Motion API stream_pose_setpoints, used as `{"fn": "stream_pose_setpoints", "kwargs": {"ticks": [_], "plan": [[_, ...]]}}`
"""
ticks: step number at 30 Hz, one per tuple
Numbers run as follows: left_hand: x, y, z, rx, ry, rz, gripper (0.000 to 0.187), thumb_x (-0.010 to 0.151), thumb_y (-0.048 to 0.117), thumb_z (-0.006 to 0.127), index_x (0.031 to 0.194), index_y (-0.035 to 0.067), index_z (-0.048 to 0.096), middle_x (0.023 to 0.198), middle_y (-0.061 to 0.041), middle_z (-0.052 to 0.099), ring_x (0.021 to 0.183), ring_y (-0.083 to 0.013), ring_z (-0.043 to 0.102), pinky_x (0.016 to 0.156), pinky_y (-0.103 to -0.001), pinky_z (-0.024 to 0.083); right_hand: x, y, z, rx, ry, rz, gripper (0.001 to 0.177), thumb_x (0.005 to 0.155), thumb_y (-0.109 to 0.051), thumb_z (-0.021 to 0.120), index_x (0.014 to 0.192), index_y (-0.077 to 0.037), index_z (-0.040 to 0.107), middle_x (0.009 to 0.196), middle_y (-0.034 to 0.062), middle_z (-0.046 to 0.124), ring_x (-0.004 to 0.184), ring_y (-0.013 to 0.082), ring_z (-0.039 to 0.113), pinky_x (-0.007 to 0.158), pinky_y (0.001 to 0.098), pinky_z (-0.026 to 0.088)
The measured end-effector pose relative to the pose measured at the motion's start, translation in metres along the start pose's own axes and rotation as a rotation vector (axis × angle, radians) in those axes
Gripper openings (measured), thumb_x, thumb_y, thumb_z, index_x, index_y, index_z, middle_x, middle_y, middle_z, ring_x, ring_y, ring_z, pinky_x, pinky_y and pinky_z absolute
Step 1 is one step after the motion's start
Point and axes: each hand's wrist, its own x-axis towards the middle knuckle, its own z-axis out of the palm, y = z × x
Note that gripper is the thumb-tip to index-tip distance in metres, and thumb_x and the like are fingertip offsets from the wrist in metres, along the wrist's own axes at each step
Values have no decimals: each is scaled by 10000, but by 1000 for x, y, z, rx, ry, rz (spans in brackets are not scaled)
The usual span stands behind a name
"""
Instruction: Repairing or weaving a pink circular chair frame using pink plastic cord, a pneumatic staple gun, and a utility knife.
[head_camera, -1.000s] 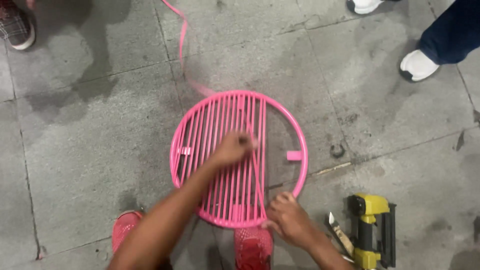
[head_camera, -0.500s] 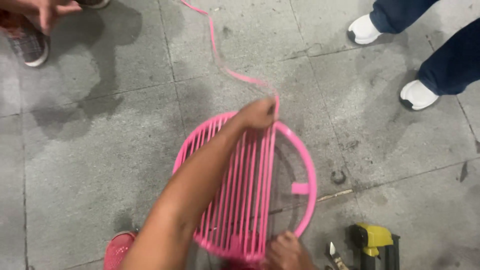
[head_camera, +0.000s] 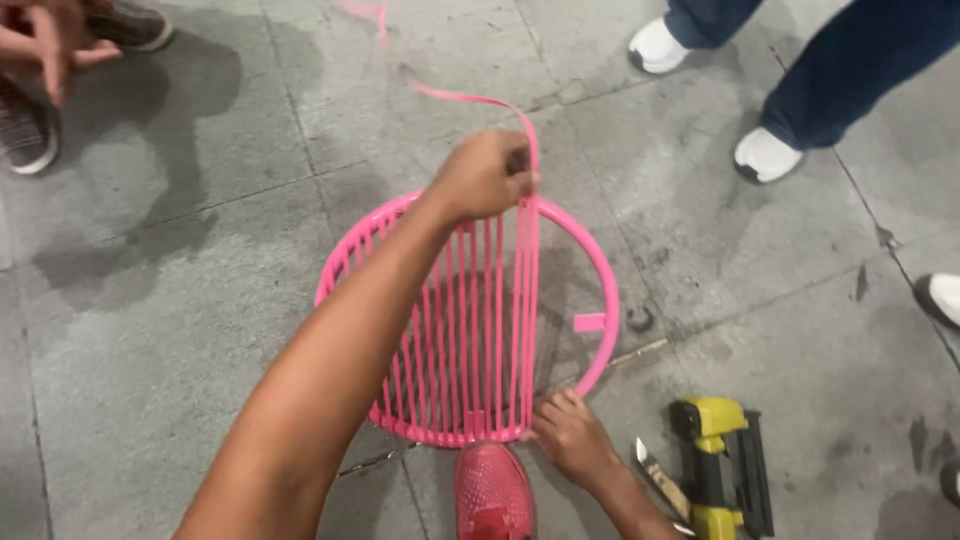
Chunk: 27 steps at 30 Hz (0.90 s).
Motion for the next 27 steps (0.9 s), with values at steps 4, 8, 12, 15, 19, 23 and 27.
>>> {"fn": "stream_pose_setpoints", "kwargs": {"ticks": [4, 8, 12, 15, 19, 23, 27], "plan": [[-9, 11, -3, -68, -17, -89, 141, 807, 142, 756, 857, 21, 703, 755, -116, 755, 679, -205, 746, 657, -358, 576, 9, -15, -5, 139, -44, 316, 194, 856, -236, 749, 862, -45, 710, 836, 111, 645, 870, 314, 618, 847, 462, 478], [-10, 20, -13, -32, 19, -81, 141, 808, 135, 760, 865, 11, 725, 776, -119, 761, 689, -189, 749, 657, -349, 582, 48, -3, -16, 298, 184, 599, 248, 935, -249, 698, 1038, -30, 751, 929, 149, 708, 874, 311, 695, 776, 418, 535], [-14, 26, -11, -98, 58, -14, 139, 832, 118, 729, 904, -1, 725, 786, -120, 753, 705, -176, 754, 663, -340, 590, 95, 14, -40, 494, 339, 693, 284, 944, -273, 708, 1104, -40, 746, 979, 128, 755, 876, 224, 735, 778, 343, 566], [-20, 33, -17, -65, 81, -84, 162, 865, 155, 721, 861, -8, 724, 751, -116, 752, 673, -172, 745, 659, -340, 583, 117, 23, -45, 575, 311, 723, 268, 920, -272, 720, 1069, -51, 750, 881, 86, 766, 797, 179, 705, 724, 327, 562], [-23, 29, -22, -34, 135, -10, 197, 857, 169, 726, 863, -27, 712, 746, -149, 727, 644, -201, 704, 632, -364, 553, 119, 36, -44, 423, 445, 627, 192, 956, -218, 707, 986, -32, 745, 844, 94, 737, 755, 173, 697, 692, 319, 546], [-22, 19, -17, 24, 192, 57, 178, 828, 134, 713, 828, -42, 681, 716, -194, 680, 619, -261, 665, 625, -398, 527, 125, 23, -52, 348, 481, 655, 166, 950, -192, 713, 960, -26, 718, 830, 98, 723, 697, 177, 709, 644, 325, 553], [-14, 18, -14, -16, 211, -24, 167, 809, 137, 687, 788, -28, 669, 688, -173, 677, 609, -246, 681, 621, -386, 537, 147, -7, -72, 215, 582, 597, 145, 960, -161, 696, 984, -18, 703, 864, 121, 699, 685, 205, 689, 630, 343, 551]]}}
